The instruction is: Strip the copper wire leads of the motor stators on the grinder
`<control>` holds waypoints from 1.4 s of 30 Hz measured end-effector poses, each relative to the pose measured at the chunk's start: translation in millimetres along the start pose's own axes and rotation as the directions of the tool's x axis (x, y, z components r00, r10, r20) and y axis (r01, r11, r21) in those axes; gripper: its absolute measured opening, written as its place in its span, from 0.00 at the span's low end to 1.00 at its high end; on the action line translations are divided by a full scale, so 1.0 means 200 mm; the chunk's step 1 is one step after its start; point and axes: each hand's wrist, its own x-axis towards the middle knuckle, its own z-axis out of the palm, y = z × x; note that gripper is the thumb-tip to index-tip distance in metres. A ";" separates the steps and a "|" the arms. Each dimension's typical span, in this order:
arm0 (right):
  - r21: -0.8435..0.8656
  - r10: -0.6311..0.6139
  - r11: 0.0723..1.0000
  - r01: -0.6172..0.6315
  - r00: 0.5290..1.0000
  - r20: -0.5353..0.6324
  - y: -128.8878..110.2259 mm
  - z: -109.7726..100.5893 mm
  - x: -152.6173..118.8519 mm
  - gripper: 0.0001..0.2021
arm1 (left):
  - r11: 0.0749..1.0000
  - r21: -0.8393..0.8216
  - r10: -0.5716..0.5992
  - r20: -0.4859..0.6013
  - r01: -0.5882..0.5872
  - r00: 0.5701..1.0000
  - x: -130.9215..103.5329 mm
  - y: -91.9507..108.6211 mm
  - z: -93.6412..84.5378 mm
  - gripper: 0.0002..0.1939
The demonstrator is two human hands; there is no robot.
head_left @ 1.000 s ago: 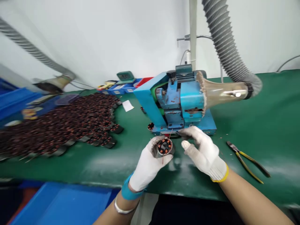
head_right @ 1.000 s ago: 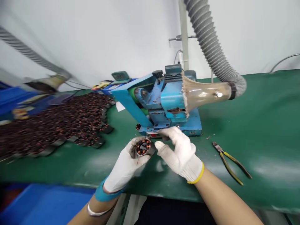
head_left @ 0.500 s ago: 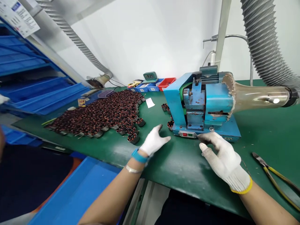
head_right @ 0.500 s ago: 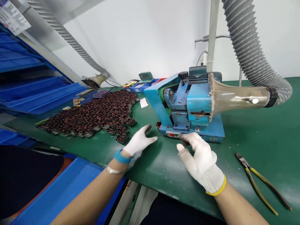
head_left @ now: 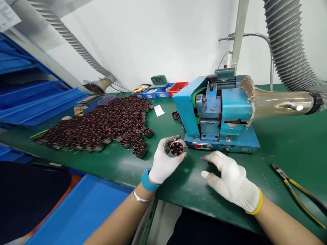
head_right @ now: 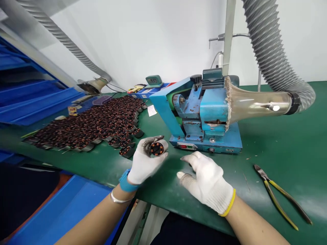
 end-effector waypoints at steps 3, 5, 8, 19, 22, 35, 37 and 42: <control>0.258 0.110 0.959 -0.118 0.993 0.046 -0.02 0.01 0.01 0.28 | 0.978 -0.063 0.203 0.108 -0.197 0.973 -0.06 0.13 0.06 0.27; 0.510 0.130 0.851 -0.123 0.991 0.022 -0.01 0.01 0.02 0.31 | 0.932 -0.089 0.363 0.199 -0.352 0.910 -0.04 0.20 0.12 0.26; 0.748 0.150 0.661 -0.060 0.987 -0.054 0.02 -0.03 0.05 0.26 | 0.862 -0.078 0.498 0.321 -0.502 0.806 0.02 0.28 0.20 0.30; 0.350 0.190 0.935 -0.056 0.912 -0.363 0.05 -0.14 0.04 0.22 | 0.928 -0.179 0.367 0.595 -0.327 0.715 0.17 0.42 0.26 0.39; 0.404 0.249 0.907 -0.121 0.926 -0.283 0.04 -0.14 0.04 0.22 | 0.908 -0.382 0.387 0.614 -0.170 0.688 0.19 0.42 0.23 0.34; 0.813 0.358 0.580 -0.052 0.912 -0.197 0.12 -0.18 0.10 0.17 | 0.969 -0.246 0.090 0.323 -0.008 0.942 0.04 0.36 0.45 0.29; 0.798 0.382 0.599 -0.063 0.899 -0.216 0.13 -0.19 0.12 0.16 | 0.954 -0.296 0.044 0.308 0.051 0.950 0.06 0.40 0.50 0.27; 0.861 0.414 0.506 -0.041 0.888 -0.202 0.12 -0.23 0.16 0.14 | 0.943 -0.315 -0.016 0.279 0.108 0.960 0.13 0.51 0.54 0.22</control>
